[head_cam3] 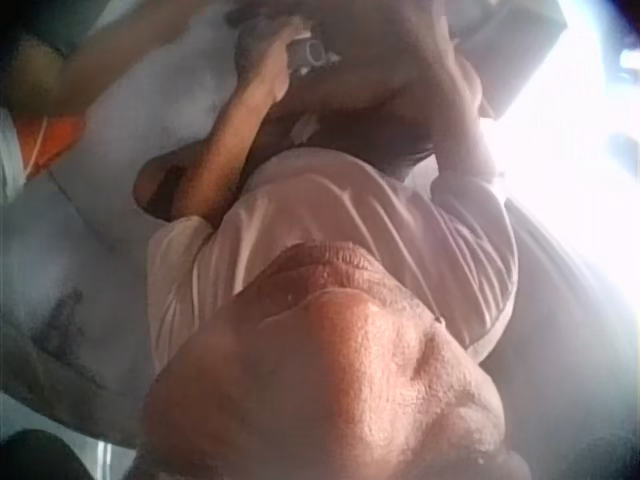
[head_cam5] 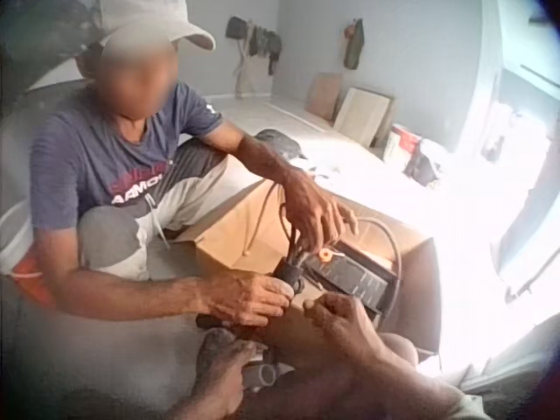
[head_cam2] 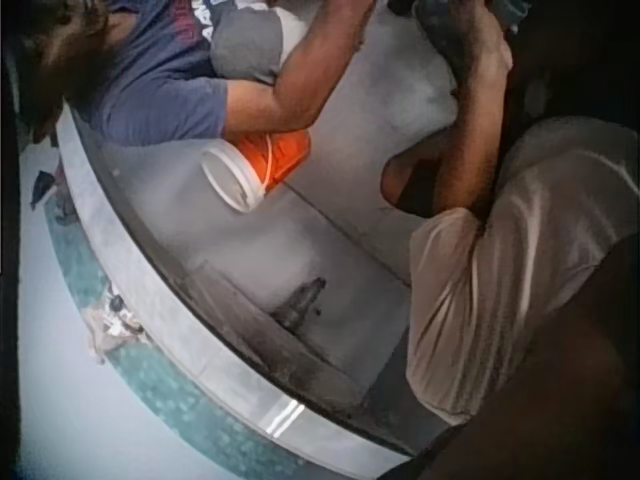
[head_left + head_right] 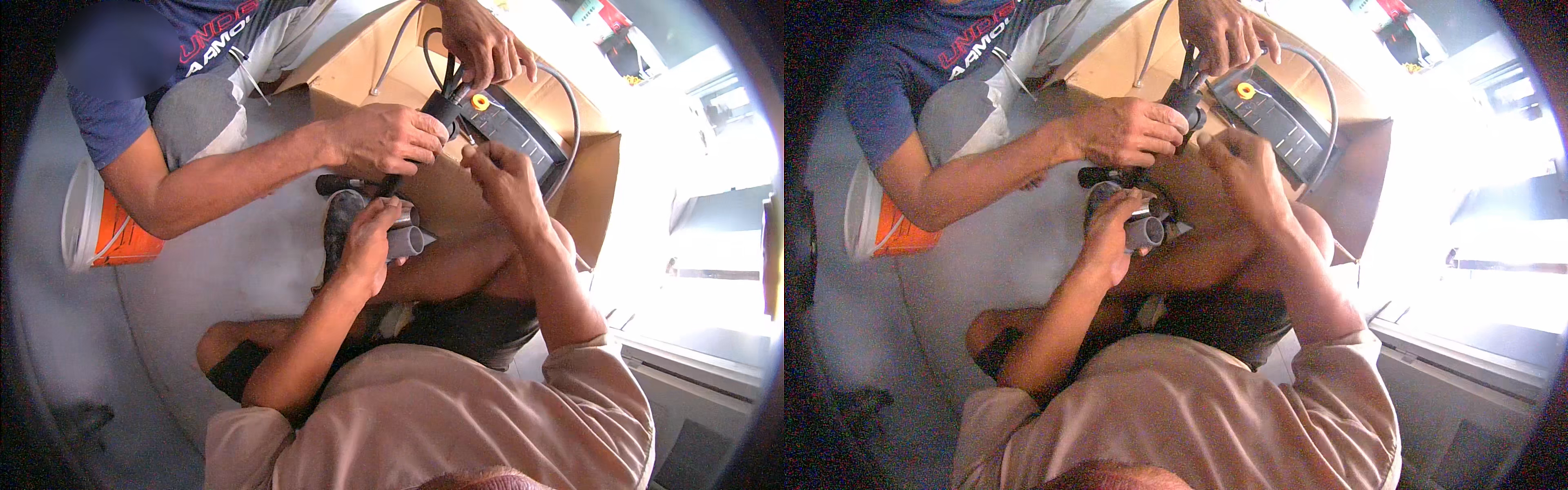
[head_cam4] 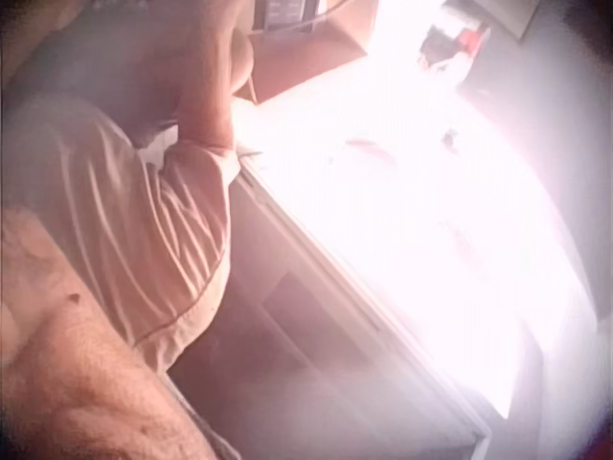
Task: The person assembles a kitchen faucet by sliding O-rings and mounting hardware onto the hose assembly. The person picks up various components from a box and fits them together manually.
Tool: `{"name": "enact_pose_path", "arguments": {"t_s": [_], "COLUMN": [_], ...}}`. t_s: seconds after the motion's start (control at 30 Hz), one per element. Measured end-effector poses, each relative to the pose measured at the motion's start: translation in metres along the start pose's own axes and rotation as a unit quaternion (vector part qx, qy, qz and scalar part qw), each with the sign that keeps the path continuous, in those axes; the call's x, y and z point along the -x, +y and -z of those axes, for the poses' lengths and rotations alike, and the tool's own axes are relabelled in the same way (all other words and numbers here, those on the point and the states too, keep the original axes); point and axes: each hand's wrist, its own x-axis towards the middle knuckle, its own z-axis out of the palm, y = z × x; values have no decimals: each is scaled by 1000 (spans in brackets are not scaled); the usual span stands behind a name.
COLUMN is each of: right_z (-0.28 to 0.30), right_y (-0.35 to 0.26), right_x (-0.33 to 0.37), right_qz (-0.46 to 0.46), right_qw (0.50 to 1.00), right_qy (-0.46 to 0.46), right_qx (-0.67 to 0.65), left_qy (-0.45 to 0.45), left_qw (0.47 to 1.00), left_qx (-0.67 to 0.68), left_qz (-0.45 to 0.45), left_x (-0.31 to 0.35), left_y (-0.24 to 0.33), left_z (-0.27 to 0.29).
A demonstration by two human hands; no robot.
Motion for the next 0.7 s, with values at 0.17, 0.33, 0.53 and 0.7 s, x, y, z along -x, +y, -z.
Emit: {"name": "enact_pose_path", "arguments": {"t_s": [0.17, 0.33, 0.53, 0.7], "right_z": [2, -3, -18, -12], "right_y": [-38, -21, -38, -35], "right_x": [-29, -82, -78, -77], "right_qz": [-10, -26, 81, 165], "right_qw": [993, 962, 984, 971], "right_qy": [99, 58, 150, 161], "right_qx": [-60, -264, -49, 58], "left_qy": [17, 118, 87, 77], "left_qw": [999, 955, 973, 958], "left_qx": [-11, -213, -199, -236], "left_qz": [-38, -169, -80, -142], "left_x": [-1, -30, -38, -54], "left_y": [-2, 1, 22, 19], "left_z": [1, -1, 5, 8]}}
